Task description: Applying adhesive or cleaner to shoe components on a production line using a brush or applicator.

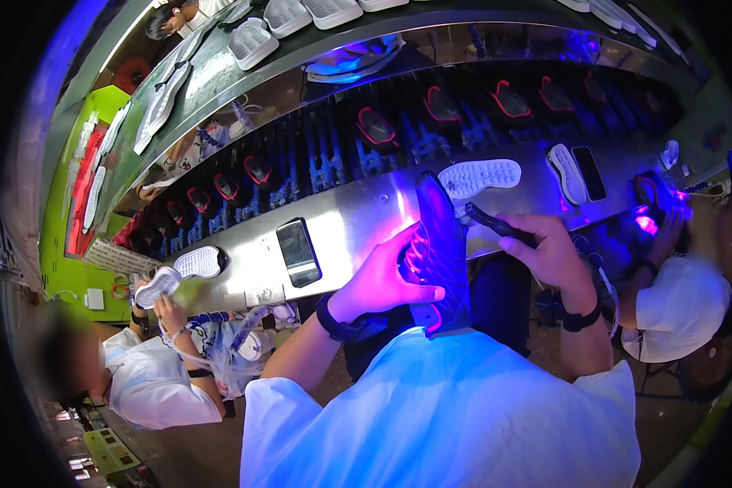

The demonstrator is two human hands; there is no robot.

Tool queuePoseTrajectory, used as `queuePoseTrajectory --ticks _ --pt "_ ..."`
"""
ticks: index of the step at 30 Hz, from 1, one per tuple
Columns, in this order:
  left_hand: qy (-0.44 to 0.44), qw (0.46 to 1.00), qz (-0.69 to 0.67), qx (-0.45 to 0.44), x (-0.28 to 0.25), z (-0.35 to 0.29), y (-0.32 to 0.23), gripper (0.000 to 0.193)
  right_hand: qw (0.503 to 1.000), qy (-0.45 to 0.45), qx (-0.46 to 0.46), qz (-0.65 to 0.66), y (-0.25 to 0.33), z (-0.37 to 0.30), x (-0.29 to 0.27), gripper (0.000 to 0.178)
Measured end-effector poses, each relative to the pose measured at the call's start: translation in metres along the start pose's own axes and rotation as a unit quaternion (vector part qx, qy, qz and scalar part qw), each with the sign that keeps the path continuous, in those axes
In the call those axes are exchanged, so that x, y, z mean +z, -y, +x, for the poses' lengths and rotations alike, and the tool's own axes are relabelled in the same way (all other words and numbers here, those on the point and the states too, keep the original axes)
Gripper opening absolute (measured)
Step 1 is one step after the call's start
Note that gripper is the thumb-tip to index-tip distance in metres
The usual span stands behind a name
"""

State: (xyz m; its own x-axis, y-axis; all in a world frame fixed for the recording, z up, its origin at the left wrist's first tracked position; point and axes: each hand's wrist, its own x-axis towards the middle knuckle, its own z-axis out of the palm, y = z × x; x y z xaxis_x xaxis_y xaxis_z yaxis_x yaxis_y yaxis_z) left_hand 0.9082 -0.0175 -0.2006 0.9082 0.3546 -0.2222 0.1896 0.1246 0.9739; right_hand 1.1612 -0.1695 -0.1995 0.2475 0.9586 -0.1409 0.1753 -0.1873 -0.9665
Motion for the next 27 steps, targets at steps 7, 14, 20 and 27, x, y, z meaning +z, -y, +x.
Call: queuePoseTrajectory --ticks 7,14,20,27 --pt "-0.022 0.995 -0.085 -0.051 0.007 0.002 0.003 0.079 0.998 -0.018 -0.026 -0.053 -0.022 -0.007 0.007 0.036" --pt "-0.036 0.966 -0.224 -0.125 0.005 -0.002 0.008 0.064 0.997 -0.048 0.055 0.000 -0.034 -0.005 0.034 0.034" --pt "-0.093 0.958 -0.251 -0.101 -0.008 -0.002 0.018 0.060 0.990 0.082 0.108 0.023 -0.042 -0.034 0.025 0.039" --pt "-0.119 0.970 -0.198 -0.081 -0.016 0.002 0.021 0.050 0.981 0.084 0.171 0.038 -0.018 -0.011 0.022 0.035"
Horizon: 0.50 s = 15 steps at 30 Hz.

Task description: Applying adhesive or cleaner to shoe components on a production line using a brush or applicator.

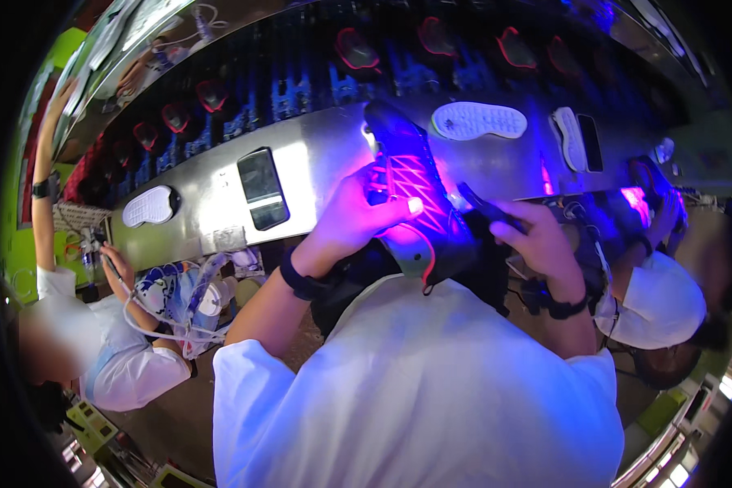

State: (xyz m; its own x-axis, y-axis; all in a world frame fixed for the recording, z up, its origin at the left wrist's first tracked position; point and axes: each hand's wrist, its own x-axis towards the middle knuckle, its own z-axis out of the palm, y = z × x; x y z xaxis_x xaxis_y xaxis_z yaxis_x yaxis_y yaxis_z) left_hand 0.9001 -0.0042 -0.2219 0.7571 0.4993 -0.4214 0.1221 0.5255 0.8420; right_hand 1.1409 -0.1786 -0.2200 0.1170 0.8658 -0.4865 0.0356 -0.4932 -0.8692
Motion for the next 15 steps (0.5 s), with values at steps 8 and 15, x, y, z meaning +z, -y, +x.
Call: queuePoseTrajectory --ticks 8,15 --pt "-0.040 0.997 0.064 -0.005 0.018 0.006 -0.007 0.047 0.993 0.023 -0.078 -0.088 -0.010 -0.026 -0.044 0.037" --pt "-0.089 0.984 0.154 -0.026 0.034 0.020 0.011 0.041 0.987 -0.016 -0.091 -0.135 -0.034 -0.050 -0.049 0.038"
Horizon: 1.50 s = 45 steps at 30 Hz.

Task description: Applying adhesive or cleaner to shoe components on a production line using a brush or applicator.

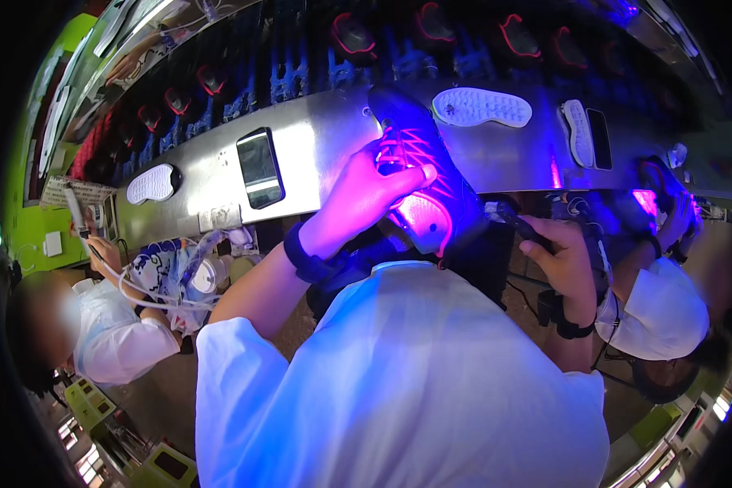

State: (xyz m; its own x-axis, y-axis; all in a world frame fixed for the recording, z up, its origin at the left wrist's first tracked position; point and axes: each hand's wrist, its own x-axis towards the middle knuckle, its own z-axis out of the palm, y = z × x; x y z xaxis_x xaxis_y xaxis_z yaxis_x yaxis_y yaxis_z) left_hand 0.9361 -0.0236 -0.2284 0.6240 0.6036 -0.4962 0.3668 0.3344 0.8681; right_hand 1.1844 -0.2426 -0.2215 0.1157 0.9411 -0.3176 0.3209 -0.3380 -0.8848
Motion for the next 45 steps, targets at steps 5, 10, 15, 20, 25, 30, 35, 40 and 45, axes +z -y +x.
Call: queuePoseTrajectory --ticks 5,10,15,20,25,30,35,40,45 --pt "0.022 0.987 -0.155 -0.042 0.006 0.001 0.010 0.034 0.992 -0.073 0.026 0.103 -0.008 -0.001 0.007 0.038" --pt "0.069 0.945 -0.270 -0.172 -0.011 -0.009 0.007 0.039 0.998 -0.051 -0.022 0.004 0.017 0.027 -0.001 0.038" --pt "0.072 0.881 -0.434 -0.177 -0.026 -0.015 0.010 0.039 0.996 -0.024 -0.046 -0.075 0.068 0.063 -0.011 0.037" --pt "0.068 0.820 -0.528 -0.209 -0.036 -0.025 -0.009 0.041 0.983 -0.001 -0.088 -0.164 0.096 0.088 -0.015 0.037" --pt "0.154 0.642 -0.688 -0.300 -0.054 -0.017 0.020 0.062 0.976 -0.001 -0.136 -0.169 0.099 0.111 -0.010 0.042" --pt "0.180 0.554 -0.726 -0.365 -0.051 -0.017 0.032 0.065 0.981 -0.014 -0.138 -0.136 0.089 0.114 0.000 0.042" --pt "0.219 0.520 -0.741 -0.364 -0.037 -0.013 0.042 0.068 0.985 -0.048 -0.120 -0.118 0.072 0.109 0.009 0.041" --pt "0.255 0.471 -0.760 -0.369 -0.019 -0.016 0.040 0.071 0.976 -0.117 -0.152 -0.104 0.028 0.084 0.033 0.041" --pt "0.235 0.698 -0.625 -0.259 -0.008 -0.004 0.024 0.055 0.991 -0.119 -0.065 0.005 -0.025 0.070 0.037 0.042"
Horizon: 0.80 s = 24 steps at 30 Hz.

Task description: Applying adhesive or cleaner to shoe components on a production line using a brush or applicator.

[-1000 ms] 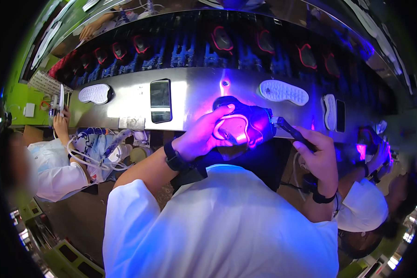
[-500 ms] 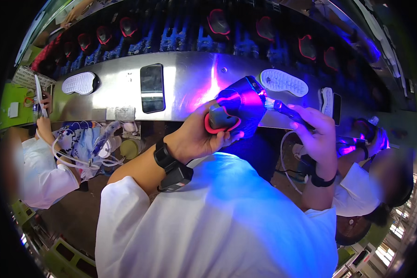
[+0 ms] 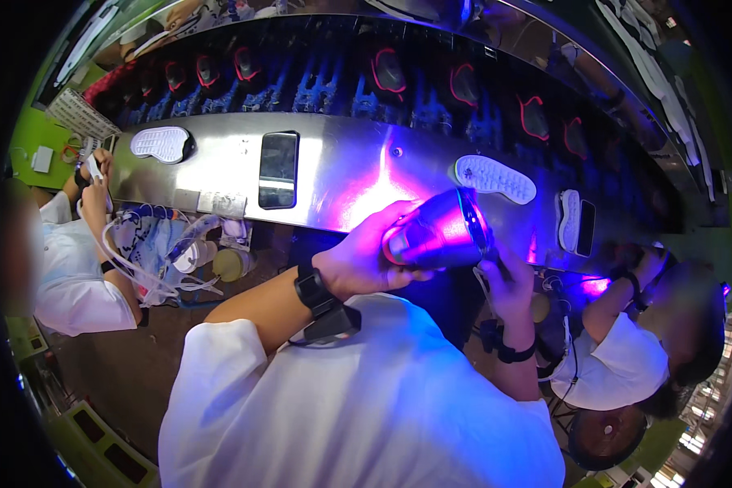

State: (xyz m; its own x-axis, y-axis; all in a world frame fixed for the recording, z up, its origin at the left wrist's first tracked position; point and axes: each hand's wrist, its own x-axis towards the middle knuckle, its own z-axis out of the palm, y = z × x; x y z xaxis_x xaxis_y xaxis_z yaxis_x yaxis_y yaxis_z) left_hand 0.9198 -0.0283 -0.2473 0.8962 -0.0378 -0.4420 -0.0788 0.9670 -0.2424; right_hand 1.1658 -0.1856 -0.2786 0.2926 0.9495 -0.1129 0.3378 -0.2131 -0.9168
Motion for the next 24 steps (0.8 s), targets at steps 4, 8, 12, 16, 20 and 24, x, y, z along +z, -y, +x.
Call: queuePoseTrajectory --ticks 4,8,12,16,20,24 --pt "-0.030 0.982 0.138 0.122 0.012 0.017 -0.018 0.029 0.997 0.032 0.073 0.025 -0.007 0.023 0.003 0.040" --pt "-0.147 0.888 0.358 0.248 0.020 0.035 -0.076 0.031 0.979 0.089 0.136 0.123 -0.005 0.028 0.000 0.041" --pt "-0.354 0.653 0.581 0.333 0.026 0.020 -0.183 0.059 0.981 0.108 0.100 0.128 -0.012 0.028 -0.006 0.044" --pt "-0.549 0.406 0.697 0.221 0.029 -0.008 -0.302 0.060 0.960 0.022 0.227 0.164 -0.051 0.018 -0.026 0.044" --pt "-0.565 0.259 0.775 0.113 0.004 -0.023 -0.397 0.044 0.955 -0.052 0.230 0.179 -0.048 0.008 -0.037 0.041" --pt "-0.525 0.310 0.786 0.105 -0.043 0.001 -0.428 0.043 0.951 -0.145 0.238 0.132 -0.057 -0.010 -0.038 0.040"
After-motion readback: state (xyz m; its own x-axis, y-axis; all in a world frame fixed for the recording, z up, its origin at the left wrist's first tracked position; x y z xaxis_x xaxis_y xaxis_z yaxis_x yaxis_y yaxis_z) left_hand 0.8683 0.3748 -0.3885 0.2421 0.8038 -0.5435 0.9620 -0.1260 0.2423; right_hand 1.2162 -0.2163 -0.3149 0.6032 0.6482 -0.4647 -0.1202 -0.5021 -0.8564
